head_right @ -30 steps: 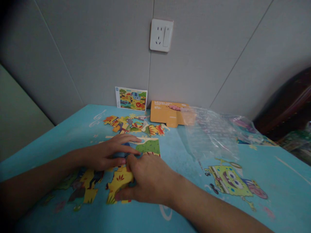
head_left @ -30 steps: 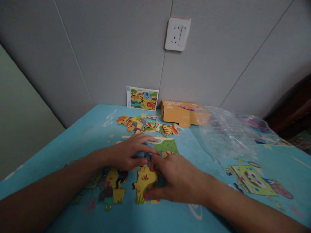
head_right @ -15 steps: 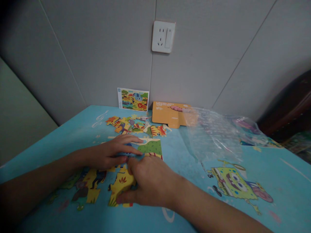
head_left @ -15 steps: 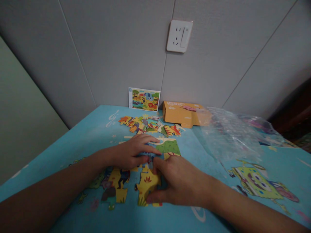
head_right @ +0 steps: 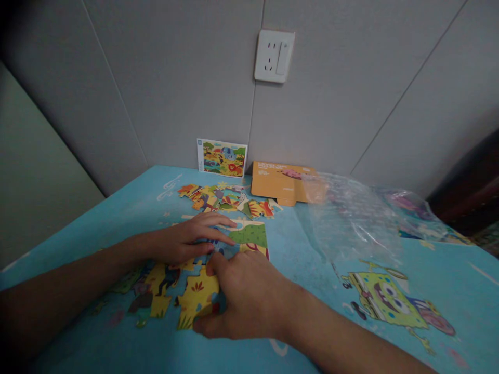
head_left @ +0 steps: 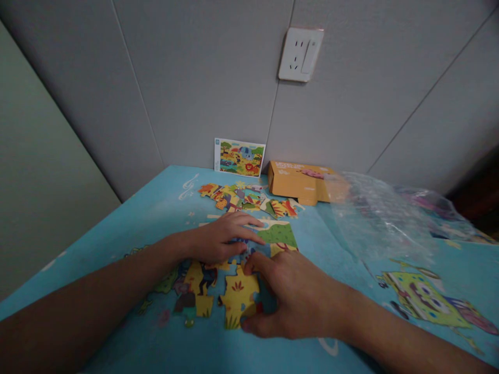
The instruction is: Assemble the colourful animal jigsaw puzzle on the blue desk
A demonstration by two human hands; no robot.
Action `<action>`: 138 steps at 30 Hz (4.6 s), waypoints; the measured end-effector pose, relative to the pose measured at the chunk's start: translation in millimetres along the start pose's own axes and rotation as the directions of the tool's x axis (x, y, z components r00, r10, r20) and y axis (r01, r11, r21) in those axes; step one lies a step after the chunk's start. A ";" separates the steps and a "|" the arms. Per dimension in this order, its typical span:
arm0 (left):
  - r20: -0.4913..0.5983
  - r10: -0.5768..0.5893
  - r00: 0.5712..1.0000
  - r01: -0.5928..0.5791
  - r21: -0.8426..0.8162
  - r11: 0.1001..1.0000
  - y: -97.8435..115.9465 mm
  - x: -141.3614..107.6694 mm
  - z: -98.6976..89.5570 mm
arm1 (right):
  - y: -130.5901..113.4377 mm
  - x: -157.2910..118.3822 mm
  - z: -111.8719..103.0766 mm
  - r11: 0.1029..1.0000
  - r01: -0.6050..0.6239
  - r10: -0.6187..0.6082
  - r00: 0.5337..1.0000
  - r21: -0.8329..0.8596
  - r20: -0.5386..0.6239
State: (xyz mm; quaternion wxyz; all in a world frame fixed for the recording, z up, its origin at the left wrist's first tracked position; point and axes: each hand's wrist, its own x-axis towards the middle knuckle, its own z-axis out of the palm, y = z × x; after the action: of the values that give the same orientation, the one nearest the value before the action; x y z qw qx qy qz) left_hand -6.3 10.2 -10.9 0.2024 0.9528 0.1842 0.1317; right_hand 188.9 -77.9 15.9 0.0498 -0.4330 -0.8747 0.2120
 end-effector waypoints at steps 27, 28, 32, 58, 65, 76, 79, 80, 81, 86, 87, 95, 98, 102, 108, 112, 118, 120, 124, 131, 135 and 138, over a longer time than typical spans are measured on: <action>-0.019 0.037 0.999 -0.040 -0.167 0.985 -5.6 -2.9 -4.9 | -6.1 8.4 17.0 0.995 0.046 -0.060 0.985 -0.087 -0.164; -0.021 0.040 0.999 -0.043 -0.164 0.985 -4.9 -2.7 -4.8 | -5.2 7.7 16.6 0.996 0.065 -0.077 0.979 -0.065 -0.189; -0.024 0.036 0.999 -0.039 -0.143 0.989 -3.3 -1.8 -3.5 | -3.1 4.1 15.5 0.987 0.160 -0.140 0.930 0.032 -0.341; 0.055 0.017 0.998 -0.012 -0.089 0.996 -7.2 -8.6 -3.1 | 15.6 10.2 11.2 0.959 0.259 -0.270 0.958 -0.113 -0.096; -0.189 -0.038 0.981 0.034 -0.021 0.999 -13.2 -2.0 1.9 | 56.1 22.7 -7.5 0.989 -0.109 0.061 0.923 -0.105 -0.379; -0.548 -0.582 0.600 0.768 0.192 0.611 -47.3 -6.8 -6.7 | 69.0 25.8 -6.8 0.975 -0.218 0.182 0.899 -0.046 -0.399; -0.531 -0.603 0.595 0.779 0.196 0.596 -49.6 -7.2 -5.0 | 69.5 26.3 -7.8 0.978 -0.204 0.171 0.911 -0.050 -0.374; -0.529 -0.605 0.595 0.779 0.191 0.598 -49.8 -7.0 -5.1 | 69.7 26.3 -8.0 0.978 -0.202 0.169 0.914 -0.053 -0.369; -0.526 -0.608 0.594 0.778 0.184 0.601 -49.7 -6.7 -5.4 | 69.8 26.3 -8.1 0.979 -0.198 0.165 0.917 -0.056 -0.364; -0.521 -0.629 0.576 0.776 0.107 0.622 -49.5 -5.7 -7.8 | 69.0 26.4 -8.0 0.977 -0.198 0.157 0.918 -0.078 -0.363; -0.521 -0.634 0.571 0.776 0.092 0.624 -49.8 -5.7 -7.8 | 68.8 26.5 -8.0 0.977 -0.201 0.160 0.918 -0.077 -0.363; -0.570 -0.584 0.578 0.742 0.069 0.667 -54.3 -7.4 -7.6 | 66.9 25.7 -7.6 0.978 -0.199 0.160 0.917 -0.070 -0.365; -0.595 -0.558 0.579 0.672 -0.040 0.740 -49.6 -5.2 -9.0 | 67.3 26.0 -7.7 0.976 -0.204 0.164 0.917 -0.074 -0.364; -0.630 -0.505 0.591 0.507 -0.197 0.839 -34.0 0.2 -7.7 | 69.0 26.8 -7.5 0.982 -0.183 0.150 0.913 -0.053 -0.379; -0.460 -0.166 0.873 0.124 -0.119 0.985 -3.4 4.0 1.7 | 55.8 26.5 -5.2 0.997 -0.039 0.060 0.930 0.066 -0.362; -0.375 -0.154 0.914 0.087 -0.190 0.978 1.0 3.9 5.4 | 45.6 26.6 -0.2 0.985 0.019 0.033 0.955 0.170 -0.296; -0.302 -0.181 0.936 0.111 -0.235 0.966 -11.2 0.1 2.4 | 53.2 30.9 3.5 0.932 -0.082 0.216 0.908 0.354 -0.359; -0.290 -0.162 0.943 0.107 -0.198 0.974 -13.7 -0.2 2.2 | 55.8 32.3 3.7 0.905 -0.082 0.247 0.899 0.416 -0.361; -0.315 -0.157 0.936 0.127 -0.112 0.986 -14.6 0.7 2.8 | 58.5 33.4 4.7 0.897 -0.041 0.229 0.896 0.440 -0.382; -0.310 -0.125 0.942 0.106 -0.076 0.991 -13.2 -0.6 0.7 | 62.0 33.1 7.2 0.912 -0.021 0.199 0.897 0.410 -0.395; -0.340 -0.163 0.926 0.140 -0.090 0.986 -14.1 -1.6 -0.9 | 60.8 32.1 4.0 0.918 -0.033 0.191 0.911 0.396 -0.366; -0.373 -0.188 0.909 0.170 -0.081 0.982 -14.9 -1.7 -1.7 | 61.0 31.5 1.5 0.929 -0.039 0.179 0.919 0.369 -0.352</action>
State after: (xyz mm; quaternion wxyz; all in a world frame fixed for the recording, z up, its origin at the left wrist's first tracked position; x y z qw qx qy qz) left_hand -12.8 22.8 -16.2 0.1964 0.8834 0.3032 0.2985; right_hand 213.9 -21.3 -13.8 0.2829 -0.4985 -0.7698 0.2808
